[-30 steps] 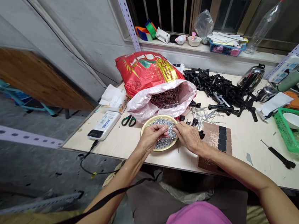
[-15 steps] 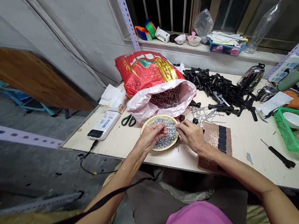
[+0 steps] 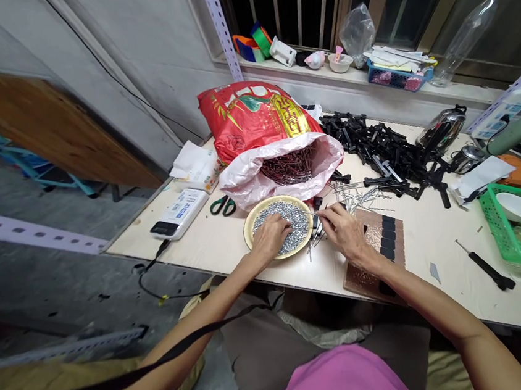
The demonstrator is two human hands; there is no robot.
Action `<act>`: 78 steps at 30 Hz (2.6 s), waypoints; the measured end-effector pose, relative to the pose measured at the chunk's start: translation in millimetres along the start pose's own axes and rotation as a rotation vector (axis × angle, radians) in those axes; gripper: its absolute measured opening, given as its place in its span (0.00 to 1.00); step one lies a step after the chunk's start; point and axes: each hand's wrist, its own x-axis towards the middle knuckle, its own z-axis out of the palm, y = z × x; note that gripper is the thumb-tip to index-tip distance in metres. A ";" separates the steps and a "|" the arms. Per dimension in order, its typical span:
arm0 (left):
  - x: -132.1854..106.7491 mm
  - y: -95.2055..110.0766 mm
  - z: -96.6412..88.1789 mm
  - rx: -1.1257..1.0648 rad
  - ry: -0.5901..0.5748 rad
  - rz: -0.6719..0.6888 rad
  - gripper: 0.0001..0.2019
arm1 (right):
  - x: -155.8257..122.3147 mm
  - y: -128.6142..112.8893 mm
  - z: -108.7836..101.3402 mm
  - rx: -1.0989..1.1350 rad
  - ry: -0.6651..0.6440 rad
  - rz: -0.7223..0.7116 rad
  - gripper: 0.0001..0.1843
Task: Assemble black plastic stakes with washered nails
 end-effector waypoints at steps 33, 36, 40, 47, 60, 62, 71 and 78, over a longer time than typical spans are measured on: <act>0.6 14.9 -12.4 -1.129 -0.001 -0.560 0.12 | 17.2 -36.0 9.6 -0.098 -0.321 0.066 0.14; 0.6 17.1 -11.5 -1.134 0.036 -0.566 0.12 | 18.1 -39.5 6.2 -0.122 -0.354 0.081 0.14; 0.0 19.0 -9.8 -1.128 0.067 -0.546 0.12 | 18.4 -42.8 3.0 -0.150 -0.378 0.102 0.15; -0.3 18.3 -4.1 -1.029 0.137 -0.462 0.16 | 17.5 -46.3 -0.4 -0.191 -0.439 0.116 0.16; -2.5 17.3 -4.9 -0.889 0.128 -0.349 0.17 | 12.0 -35.7 19.7 -0.208 -0.212 0.024 0.15; -3.6 17.7 -6.6 -0.865 0.102 -0.331 0.17 | 11.5 -33.9 22.2 -0.238 -0.188 -0.003 0.14; -6.2 19.5 -7.3 -0.900 0.075 -0.317 0.18 | 9.5 -27.5 23.2 -0.292 -0.074 -0.159 0.16; -9.4 25.0 -9.4 -0.855 0.093 -0.291 0.19 | 10.2 -25.1 19.9 -0.139 -0.153 -0.079 0.16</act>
